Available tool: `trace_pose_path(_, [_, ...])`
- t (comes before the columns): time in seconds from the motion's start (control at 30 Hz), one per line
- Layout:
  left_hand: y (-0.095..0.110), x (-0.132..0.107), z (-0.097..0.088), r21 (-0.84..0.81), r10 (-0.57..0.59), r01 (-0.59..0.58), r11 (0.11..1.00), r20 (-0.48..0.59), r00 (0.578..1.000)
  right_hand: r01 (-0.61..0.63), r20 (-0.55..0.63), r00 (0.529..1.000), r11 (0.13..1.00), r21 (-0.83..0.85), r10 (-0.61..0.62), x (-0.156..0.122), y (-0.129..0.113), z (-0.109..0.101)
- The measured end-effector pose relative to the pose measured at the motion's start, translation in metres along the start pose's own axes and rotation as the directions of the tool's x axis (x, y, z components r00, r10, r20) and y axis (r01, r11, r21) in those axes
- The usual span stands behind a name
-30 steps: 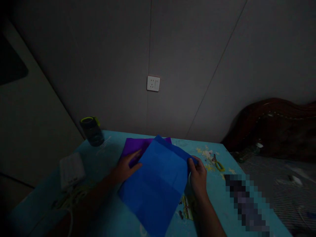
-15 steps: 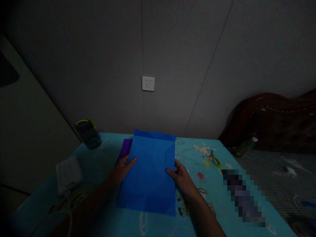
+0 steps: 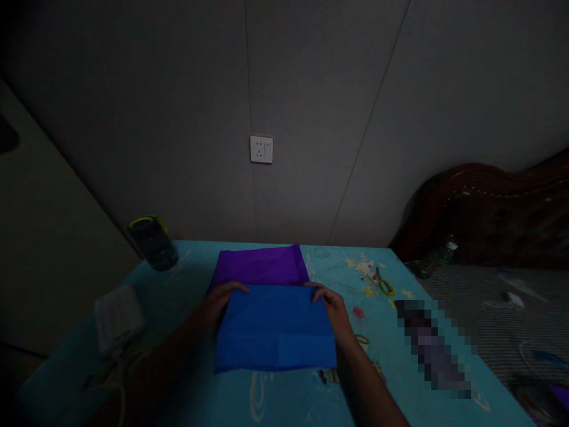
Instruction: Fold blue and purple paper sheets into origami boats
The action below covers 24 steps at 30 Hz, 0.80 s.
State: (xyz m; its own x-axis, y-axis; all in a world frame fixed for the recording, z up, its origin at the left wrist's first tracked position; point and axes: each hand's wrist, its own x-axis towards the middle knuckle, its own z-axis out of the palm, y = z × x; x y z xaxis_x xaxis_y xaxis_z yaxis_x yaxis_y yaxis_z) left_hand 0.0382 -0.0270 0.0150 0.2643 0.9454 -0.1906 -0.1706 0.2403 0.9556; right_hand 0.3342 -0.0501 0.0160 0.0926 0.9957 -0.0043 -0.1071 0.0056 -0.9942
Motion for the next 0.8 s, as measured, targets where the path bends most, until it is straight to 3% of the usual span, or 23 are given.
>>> trace_pose_path(0.17, [0.011,-0.005,0.005,-0.151,-0.087,0.095,0.984,0.059,0.994,0.084,-0.101,0.991,0.995,-0.055,-0.089,-0.005,0.003,0.006])
trace_pose_path(0.27, [0.017,-0.009,0.009,-0.095,-0.072,0.079,0.992,0.083,0.994,0.065,-0.126,0.99,0.997,-0.046,-0.07,-0.007,0.008,0.009])
trace_pose_path(0.37, [0.013,-0.01,0.012,-0.039,-0.042,0.047,0.998,0.125,0.991,0.048,-0.121,0.991,0.998,-0.041,-0.053,-0.006,0.011,0.008])
trace_pose_path(0.47, [0.003,-0.005,0.012,-0.097,-0.025,0.038,0.995,0.135,0.991,0.01,-0.126,0.992,0.999,-0.037,-0.015,-0.005,0.013,0.006])
trace_pose_path(0.67, [-0.009,0.009,0.006,-0.006,0.004,-0.005,1.0,-0.062,0.998,-0.064,-0.112,0.991,0.996,0.063,0.07,-0.005,0.014,0.01])
trace_pose_path(0.8, [-0.007,0.01,0.007,0.056,0.053,-0.048,0.997,-0.092,0.994,-0.114,-0.025,0.993,0.987,0.11,0.118,-0.009,0.008,0.018])
